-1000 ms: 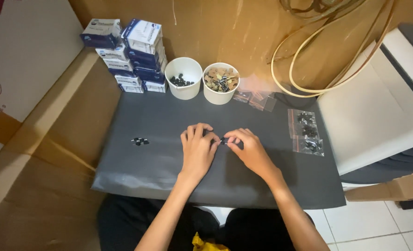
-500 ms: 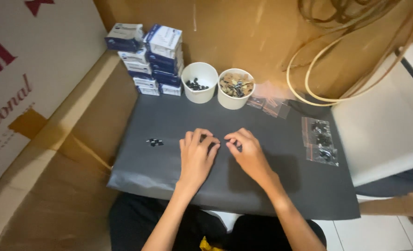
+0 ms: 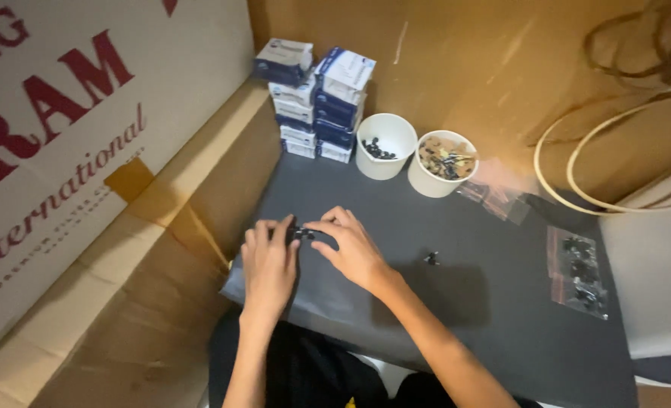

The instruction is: Counting and bagging small black plastic fasteners in a stockroom.

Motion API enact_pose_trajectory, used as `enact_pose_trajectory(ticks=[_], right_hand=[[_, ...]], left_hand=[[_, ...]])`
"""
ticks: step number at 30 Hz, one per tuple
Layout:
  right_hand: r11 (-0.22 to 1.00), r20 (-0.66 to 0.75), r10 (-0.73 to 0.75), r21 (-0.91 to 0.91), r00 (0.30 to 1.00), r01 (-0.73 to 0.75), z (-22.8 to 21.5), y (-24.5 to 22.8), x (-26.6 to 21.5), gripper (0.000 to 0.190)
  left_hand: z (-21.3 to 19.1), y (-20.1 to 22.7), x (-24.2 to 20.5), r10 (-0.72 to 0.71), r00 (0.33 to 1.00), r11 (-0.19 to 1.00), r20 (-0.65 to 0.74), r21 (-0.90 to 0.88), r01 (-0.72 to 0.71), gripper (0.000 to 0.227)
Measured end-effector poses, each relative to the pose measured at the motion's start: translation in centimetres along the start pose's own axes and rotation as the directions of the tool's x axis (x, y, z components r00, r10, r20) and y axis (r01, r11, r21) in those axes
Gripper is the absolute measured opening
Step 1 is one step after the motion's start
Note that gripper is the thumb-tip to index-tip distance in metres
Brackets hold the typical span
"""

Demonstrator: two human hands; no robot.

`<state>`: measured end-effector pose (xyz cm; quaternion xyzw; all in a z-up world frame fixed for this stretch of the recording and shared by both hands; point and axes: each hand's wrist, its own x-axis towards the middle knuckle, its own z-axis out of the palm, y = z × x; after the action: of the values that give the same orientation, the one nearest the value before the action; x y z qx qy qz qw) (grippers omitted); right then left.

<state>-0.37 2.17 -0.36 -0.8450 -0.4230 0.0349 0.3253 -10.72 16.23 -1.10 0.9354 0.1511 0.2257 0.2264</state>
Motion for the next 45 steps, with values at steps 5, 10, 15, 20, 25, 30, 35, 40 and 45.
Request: enact_pose_trajectory(ticks=[5, 10, 15, 20, 25, 30, 35, 40, 45], right_hand=[[0.996, -0.021, -0.016, -0.092, 1.0, 0.014, 1.7, 0.8, 0.7, 0.017], [0.994, 0.004, 0.049, -0.101, 0.999, -0.048, 0.9, 1.0, 0.3, 0.016], [0.976, -0.026, -0.027, -0.216, 0.999, 0.02, -0.2, 1.5, -1.3, 0.008], [0.954, -0.056, -0.049, -0.298, 0.997, 0.03, -2.8, 2.1, -3.7, 0.005], [0.942, -0.141, -0.124, -0.329, 0.982, 0.072, -5.8, 3.0, -7.1, 0.002], [0.966, -0.239, -0.081, -0.256, 0.968, 0.018, -8.8, 4.4, -10.2, 0.003], [0.987, -0.295, 0.015, -0.149, 0.955, -0.062, -10.0, 5.7, -12.2, 0.005], [0.985, -0.383, 0.045, -0.138, 0.923, -0.106, -10.0, 7.6, -13.4, 0.011], [0.979, -0.406, 0.059, -0.153, 0.912, -0.132, -10.1, 7.5, -13.9, 0.008]], left_hand=[[-0.1, 0.0, 0.2, -0.034, 0.999, 0.999, 0.041, -0.01, 0.034, 0.043], [0.7, 0.4, 0.3, -0.065, 0.997, 0.996, 0.048, -0.057, 0.068, 0.029], [1.9, 2.3, 0.2, 0.117, 0.99, 0.991, -0.076, 0.079, -0.111, 0.015], [2.8, 4.8, 0.2, 0.106, 0.994, 0.994, 0.028, -0.027, -0.105, 0.012], [4.9, 7.6, 0.3, 0.142, 0.982, 0.985, 0.124, -0.113, -0.128, 0.003], [7.3, 10.8, 0.3, 0.24, 0.942, 0.945, 0.234, -0.279, -0.172, 0.008], [7.0, 13.3, 0.4, 0.284, 0.926, 0.936, 0.247, -0.28, -0.213, 0.007], [7.1, 14.1, 0.6, 0.283, 0.919, 0.94, 0.274, -0.271, -0.209, 0.007], [7.2, 14.5, 0.1, 0.261, 0.93, 0.945, 0.26, -0.266, -0.191, 0.009]])
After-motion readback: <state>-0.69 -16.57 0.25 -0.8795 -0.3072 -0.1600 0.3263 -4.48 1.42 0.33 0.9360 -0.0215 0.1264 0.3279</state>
